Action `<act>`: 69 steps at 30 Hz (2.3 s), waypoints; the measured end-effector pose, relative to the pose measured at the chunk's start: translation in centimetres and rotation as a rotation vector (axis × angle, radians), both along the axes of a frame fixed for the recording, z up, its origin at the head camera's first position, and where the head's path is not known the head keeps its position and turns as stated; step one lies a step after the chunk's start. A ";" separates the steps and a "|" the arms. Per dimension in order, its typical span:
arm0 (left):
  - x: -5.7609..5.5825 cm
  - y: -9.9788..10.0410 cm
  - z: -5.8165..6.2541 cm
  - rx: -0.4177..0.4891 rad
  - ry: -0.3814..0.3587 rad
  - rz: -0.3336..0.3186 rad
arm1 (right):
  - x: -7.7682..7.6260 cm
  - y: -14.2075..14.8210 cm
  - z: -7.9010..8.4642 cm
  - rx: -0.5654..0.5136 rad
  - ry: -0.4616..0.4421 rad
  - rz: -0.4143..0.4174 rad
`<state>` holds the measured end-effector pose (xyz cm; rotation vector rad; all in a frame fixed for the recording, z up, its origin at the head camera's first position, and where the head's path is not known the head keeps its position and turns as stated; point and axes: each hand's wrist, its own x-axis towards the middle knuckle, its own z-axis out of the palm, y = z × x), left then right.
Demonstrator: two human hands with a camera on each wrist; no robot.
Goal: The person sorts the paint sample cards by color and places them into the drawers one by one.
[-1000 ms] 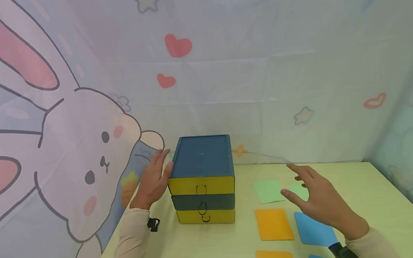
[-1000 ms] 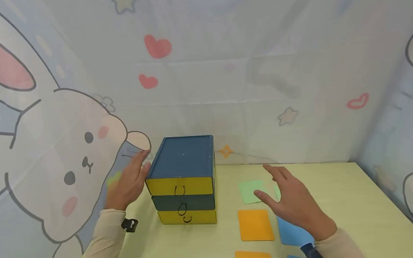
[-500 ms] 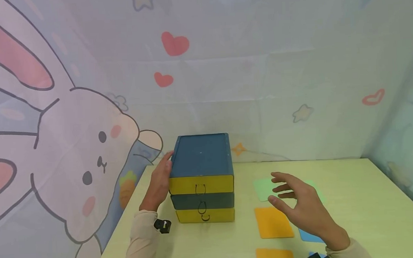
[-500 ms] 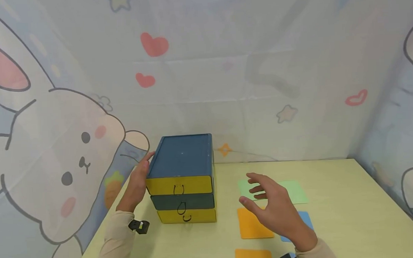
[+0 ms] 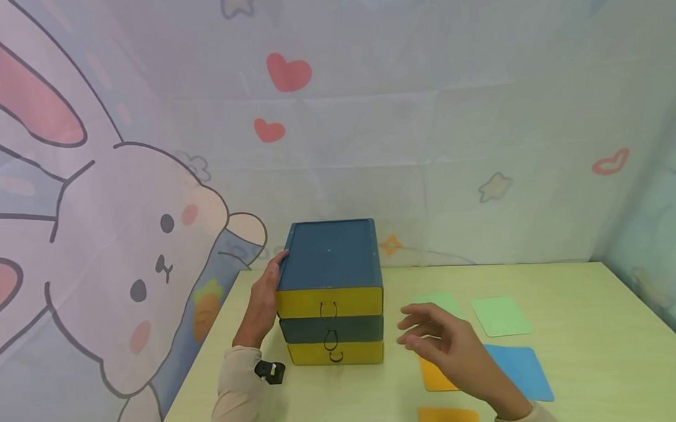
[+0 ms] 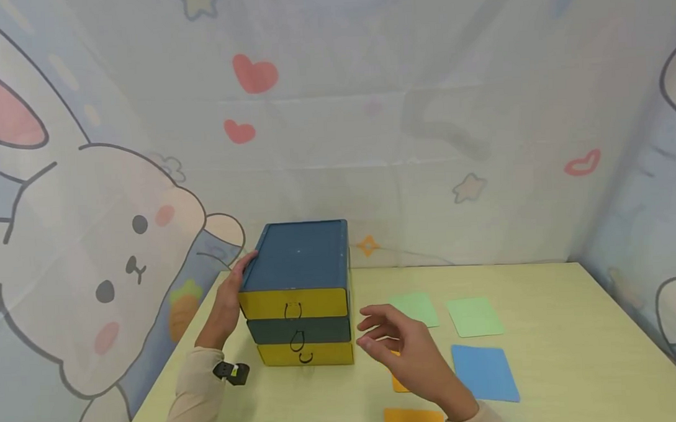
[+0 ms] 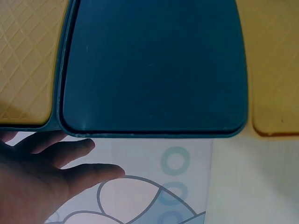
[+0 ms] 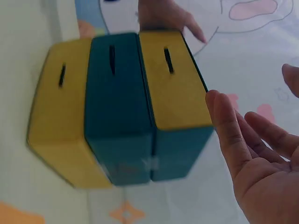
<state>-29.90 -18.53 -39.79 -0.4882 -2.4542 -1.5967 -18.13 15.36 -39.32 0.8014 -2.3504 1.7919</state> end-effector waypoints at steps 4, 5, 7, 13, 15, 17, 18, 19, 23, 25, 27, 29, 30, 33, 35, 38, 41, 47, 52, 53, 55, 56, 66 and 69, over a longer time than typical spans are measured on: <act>-0.2 0.1 -0.2 0.020 -0.003 0.001 | -0.8 -2.0 -0.9 -0.103 -0.198 0.118; -0.3 0.1 -0.2 0.026 -0.005 0.002 | -1.1 -2.5 -1.2 -0.124 -0.243 0.144; -0.4 0.2 -0.2 0.033 -0.009 0.001 | -1.6 -3.8 -1.8 -0.173 -0.359 0.173; -0.7 0.5 -0.2 0.032 -0.026 0.000 | -2.9 -7.3 -2.9 -0.285 -0.608 0.222; -0.8 0.7 -0.2 0.032 -0.029 0.006 | -3.3 -8.1 -2.9 -0.317 -0.647 0.227; -0.8 0.7 -0.2 0.029 -0.029 0.005 | -3.5 -8.9 -2.9 -0.338 -0.660 0.218; -0.8 0.7 -0.1 0.027 -0.029 0.003 | -3.6 -9.2 -2.8 -0.346 -0.663 0.212; -0.7 0.7 -0.1 0.029 -0.034 0.001 | -3.6 -9.5 -2.8 -0.354 -0.667 0.205; -0.6 0.4 -0.3 0.035 -0.060 0.002 | -3.8 -10.5 -2.7 -0.370 -0.686 0.185; -0.5 0.3 -0.4 0.043 -0.067 -0.003 | -4.0 -11.0 -2.6 -0.380 -0.696 0.178; -0.5 0.2 -0.4 0.046 -0.062 -0.009 | -4.1 -11.4 -2.5 -0.397 -0.701 0.173; -0.5 0.2 -0.4 0.048 -0.052 -0.019 | -4.3 -11.7 -2.3 -0.414 -0.700 0.169; -0.5 0.1 -0.4 0.049 -0.050 -0.023 | -4.3 -11.8 -2.2 -0.425 -0.701 0.166; -0.4 0.1 -0.3 0.048 -0.051 -0.021 | -4.4 -12.1 -1.9 -0.445 -0.699 0.161; -0.3 0.1 -0.2 0.042 -0.055 -0.021 | -4.5 -12.3 -1.7 -0.458 -0.701 0.148; -0.3 0.1 -0.2 0.044 -0.070 -0.019 | -4.6 -12.6 -1.6 -0.475 -0.695 0.119; -0.3 0.0 -0.3 0.047 -0.081 -0.029 | -4.7 -12.9 -1.7 -0.487 -0.683 0.075; -0.5 -0.6 -0.4 0.051 -0.088 -0.043 | -4.7 -13.4 -1.5 -0.482 -0.647 0.012; -0.5 -1.1 -0.2 0.063 -0.096 -0.054 | -4.3 -13.9 -1.5 -0.474 -0.627 -0.013; -0.5 -1.2 -0.1 0.071 -0.102 -0.060 | -4.2 -14.0 -1.5 -0.474 -0.624 -0.016; -0.4 -1.4 -0.1 0.093 -0.118 -0.081 | -4.1 -14.1 -1.5 -0.472 -0.621 -0.021; -0.4 -1.5 -0.1 0.106 -0.125 -0.093 | -4.0 -14.2 -1.5 -0.473 -0.621 -0.024; -0.3 -2.0 0.1 0.128 -0.143 -0.147 | -3.1 -14.7 -1.6 -0.470 -0.605 -0.044; -0.4 -2.2 0.2 0.127 -0.159 -0.156 | -2.9 -14.8 -1.6 -0.469 -0.605 -0.047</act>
